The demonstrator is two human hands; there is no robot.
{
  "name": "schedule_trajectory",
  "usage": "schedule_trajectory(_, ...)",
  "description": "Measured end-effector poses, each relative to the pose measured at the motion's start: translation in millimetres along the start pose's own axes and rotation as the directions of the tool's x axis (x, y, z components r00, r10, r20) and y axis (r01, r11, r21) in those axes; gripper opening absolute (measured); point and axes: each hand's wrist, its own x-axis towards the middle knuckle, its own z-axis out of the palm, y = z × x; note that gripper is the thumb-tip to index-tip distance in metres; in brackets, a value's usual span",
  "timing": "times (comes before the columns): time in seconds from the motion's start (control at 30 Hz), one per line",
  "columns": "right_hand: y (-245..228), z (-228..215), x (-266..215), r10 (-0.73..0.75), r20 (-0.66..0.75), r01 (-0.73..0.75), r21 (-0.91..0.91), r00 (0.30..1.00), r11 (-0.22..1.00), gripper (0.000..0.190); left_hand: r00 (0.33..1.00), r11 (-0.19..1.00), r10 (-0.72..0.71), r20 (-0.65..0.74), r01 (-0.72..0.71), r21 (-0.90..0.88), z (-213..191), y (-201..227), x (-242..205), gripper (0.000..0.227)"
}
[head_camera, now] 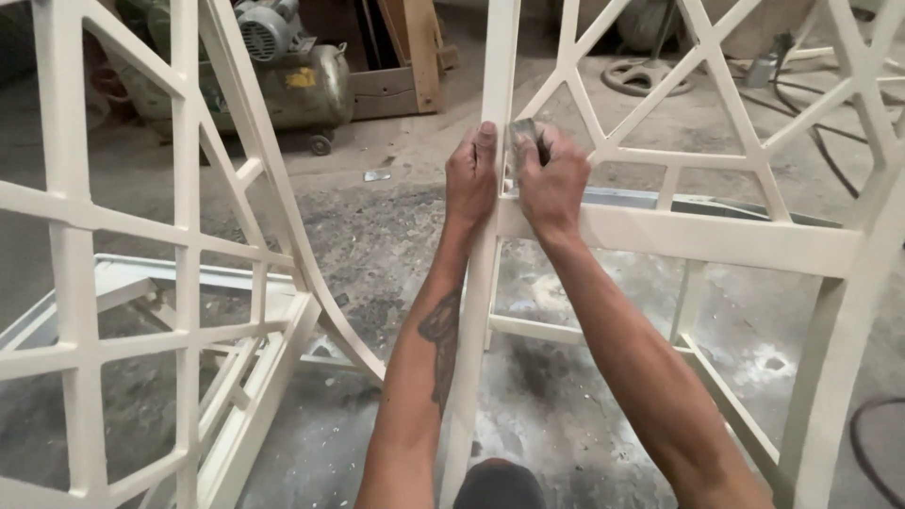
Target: Sanding the backrest of a white-painted wooden chair frame using a sanding block.
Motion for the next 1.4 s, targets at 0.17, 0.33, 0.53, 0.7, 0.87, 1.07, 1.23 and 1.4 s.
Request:
schedule_trajectory(0.17, -1.3, 19.1, -10.0, 0.043, -0.068, -0.048, -0.076, 0.997, 0.996, 0.018, 0.999, 1.0, 0.024, -0.04, -0.024, 0.02, -8.5, 38.0, -24.8, 0.057)
schedule_trajectory(0.33, -6.1, 24.0, -20.1, 0.008, -0.091, -0.018, -0.113, 0.996, 0.993, 0.023, 0.999, 1.0, 0.009, -0.048, -0.009, -0.008, -12.0, 47.1, -30.3, 0.059)
schedule_trajectory(0.53, -2.0, 35.0, 2.9, -0.126, -0.132, 0.098, -0.199, 0.983, 0.975, 0.019, 0.999, 1.0, -0.025, -0.03, 0.025, 0.008, -17.4, 56.1, -35.6, 0.063)
schedule_trajectory(0.7, 5.2, 32.2, -15.7, -0.076, -0.031, 0.064, -0.29, 0.997, 0.955, 0.026, 0.999, 0.998, -0.044, 0.004, 0.043, 0.055, -20.4, 47.0, -29.0, 0.069)
schedule_trajectory(0.87, 11.6, 38.1, -21.3, -0.084, -0.102, 0.057, -0.237, 0.991, 0.97, 0.024, 0.998, 0.997, -0.056, 0.024, 0.054, 0.058, -24.5, 42.5, -28.1, 0.072)
schedule_trajectory(1.07, -9.7, 46.8, 48.4, -0.096, -0.159, 0.056, -0.239, 0.983, 0.969, 0.024, 0.993, 0.994, -0.079, 0.087, 0.071, 0.084, -31.3, 55.6, -33.5, 0.079)
schedule_trajectory(1.23, -39.3, 51.9, 104.9, -0.202, -0.211, 0.15, -0.242, 0.956, 0.959, 0.019, 0.993, 0.986, -0.102, 0.063, 0.093, 0.137, -38.7, 64.4, -46.3, 0.071)
schedule_trajectory(1.4, -60.8, 51.0, 147.6, -0.352, -0.209, 0.311, -0.207, 0.912, 0.928, 0.02, 0.999, 0.972, 0.043, 0.006, -0.043, 0.23, -38.1, 51.3, -52.0, 0.054)
